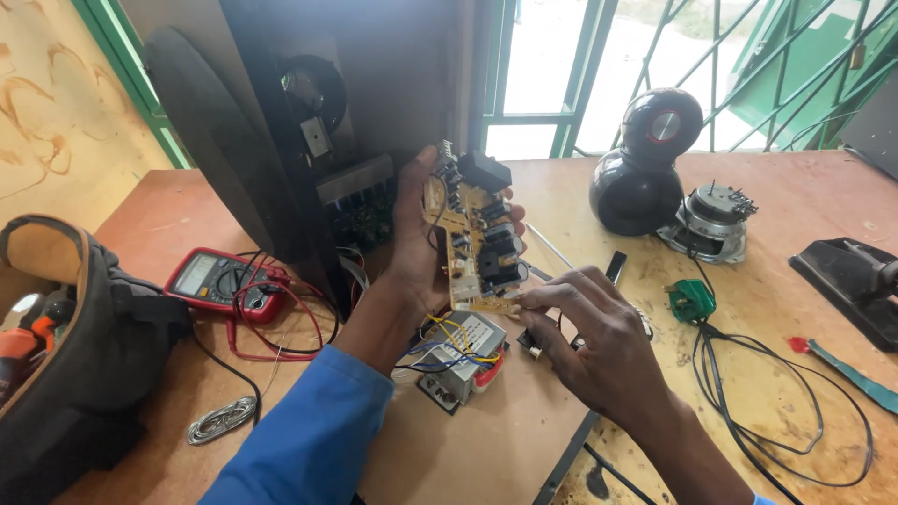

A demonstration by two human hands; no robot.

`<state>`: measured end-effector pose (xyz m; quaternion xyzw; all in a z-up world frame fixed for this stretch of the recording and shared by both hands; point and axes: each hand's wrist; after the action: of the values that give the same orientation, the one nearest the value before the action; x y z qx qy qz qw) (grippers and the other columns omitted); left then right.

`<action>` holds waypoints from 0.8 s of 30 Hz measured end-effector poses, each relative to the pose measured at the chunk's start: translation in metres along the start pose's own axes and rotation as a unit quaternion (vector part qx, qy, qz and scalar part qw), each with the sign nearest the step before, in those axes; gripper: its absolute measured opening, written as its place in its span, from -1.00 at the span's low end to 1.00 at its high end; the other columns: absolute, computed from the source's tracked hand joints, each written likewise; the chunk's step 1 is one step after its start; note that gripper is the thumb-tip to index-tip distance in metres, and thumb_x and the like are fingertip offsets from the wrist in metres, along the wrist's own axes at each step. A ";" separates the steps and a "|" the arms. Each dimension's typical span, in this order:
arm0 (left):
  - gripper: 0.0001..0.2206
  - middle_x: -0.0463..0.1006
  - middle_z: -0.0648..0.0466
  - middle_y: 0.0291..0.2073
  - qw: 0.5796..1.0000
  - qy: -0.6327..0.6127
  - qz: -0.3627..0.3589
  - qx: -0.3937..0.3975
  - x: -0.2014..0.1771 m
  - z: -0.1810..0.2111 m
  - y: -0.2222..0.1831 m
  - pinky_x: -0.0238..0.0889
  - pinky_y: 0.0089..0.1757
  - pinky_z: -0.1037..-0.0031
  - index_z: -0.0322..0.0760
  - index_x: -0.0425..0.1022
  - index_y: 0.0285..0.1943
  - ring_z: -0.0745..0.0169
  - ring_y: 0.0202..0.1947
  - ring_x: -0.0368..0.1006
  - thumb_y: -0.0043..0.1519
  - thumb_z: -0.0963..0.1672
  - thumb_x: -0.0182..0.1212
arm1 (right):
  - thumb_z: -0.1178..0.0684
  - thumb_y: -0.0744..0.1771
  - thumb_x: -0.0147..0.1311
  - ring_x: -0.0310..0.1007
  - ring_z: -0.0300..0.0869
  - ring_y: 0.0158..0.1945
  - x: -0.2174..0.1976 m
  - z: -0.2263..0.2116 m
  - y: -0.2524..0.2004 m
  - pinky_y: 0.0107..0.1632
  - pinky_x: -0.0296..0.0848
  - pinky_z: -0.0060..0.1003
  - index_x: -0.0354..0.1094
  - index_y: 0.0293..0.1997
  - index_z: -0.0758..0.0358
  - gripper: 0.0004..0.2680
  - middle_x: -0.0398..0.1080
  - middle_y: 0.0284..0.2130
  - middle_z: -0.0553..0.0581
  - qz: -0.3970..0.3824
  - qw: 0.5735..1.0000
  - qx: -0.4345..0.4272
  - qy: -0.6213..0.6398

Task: Disassembling a speaker by removing the back panel screws and extracting the internal circuit board for repair or inspection.

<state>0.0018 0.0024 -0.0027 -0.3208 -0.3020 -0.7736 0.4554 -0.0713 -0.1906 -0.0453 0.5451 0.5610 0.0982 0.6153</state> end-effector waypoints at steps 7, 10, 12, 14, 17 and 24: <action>-0.41 0.60 -0.13 -0.41 0.999 -0.017 -0.033 0.000 -0.003 -0.005 0.004 0.49 -0.28 0.24 -0.36 0.58 -0.17 0.05 -0.38 0.55 0.15 0.23 0.10 | 0.13 0.40 0.02 0.35 0.01 -0.22 0.003 -0.003 -0.002 -0.21 0.32 -0.13 0.35 -0.15 0.26 -0.95 0.42 -0.32 0.14 -0.009 0.999 -0.010 -0.036; -0.40 0.52 -0.02 -0.24 0.991 0.105 0.033 0.075 0.011 -0.005 0.002 0.40 -0.17 0.29 -0.23 0.53 -0.04 0.12 -0.32 0.51 -0.01 0.23 0.21 | 0.12 0.40 -0.01 0.37 -0.01 -0.23 0.004 -0.003 -0.002 -0.22 0.35 -0.13 0.39 -0.18 0.25 -0.92 0.47 -0.32 0.13 -0.015 0.998 -0.020 -0.058; -0.28 0.48 -0.06 -0.22 0.967 0.235 0.094 0.041 0.031 -0.002 -0.008 0.45 -0.24 0.24 -0.22 0.40 0.10 0.12 -0.29 0.45 -0.14 0.22 0.12 | 0.16 0.36 0.14 0.37 -0.01 -0.28 0.008 -0.004 -0.003 -0.19 0.39 -0.14 0.40 -0.27 0.28 -0.94 0.44 -0.40 0.11 -0.006 0.993 -0.037 -0.112; -0.39 0.48 -0.01 -0.30 0.968 0.231 0.094 0.043 0.044 -0.001 -0.013 0.39 -0.27 0.26 -0.21 0.45 0.01 0.14 -0.33 0.43 -0.08 0.19 0.14 | 0.21 0.34 0.12 0.36 0.04 -0.27 0.009 -0.002 -0.008 -0.19 0.39 -0.10 0.39 -0.27 0.30 -0.98 0.43 -0.38 0.15 -0.001 0.992 -0.028 -0.120; -0.41 0.50 -0.02 -0.23 0.970 0.225 0.068 0.067 0.044 0.001 -0.012 0.38 -0.20 0.26 -0.21 0.47 0.01 0.12 -0.25 0.43 -0.06 0.18 0.15 | 0.18 0.35 0.10 0.35 0.04 -0.25 0.009 -0.005 -0.009 -0.17 0.37 -0.10 0.40 -0.25 0.29 -0.97 0.45 -0.35 0.14 0.024 0.996 -0.001 -0.086; -0.18 0.51 -0.04 -0.19 0.972 0.209 0.103 0.034 0.031 0.005 -0.008 0.41 -0.14 0.22 -0.21 0.42 0.14 0.11 -0.25 0.46 -0.21 0.28 0.07 | 0.11 0.39 0.05 0.36 -0.02 -0.24 0.010 -0.008 -0.007 -0.13 0.37 -0.17 0.39 -0.21 0.30 -0.91 0.47 -0.32 0.12 0.042 0.999 -0.001 -0.002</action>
<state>-0.0166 -0.0065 0.0230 -0.1662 -0.1917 -0.7617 0.5962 -0.0777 -0.1812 -0.0546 0.5677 0.5362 0.1236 0.6123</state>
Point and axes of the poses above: each hand's wrist, its own y-axis towards the middle knuckle, its own x-axis out of the palm, z = x × y
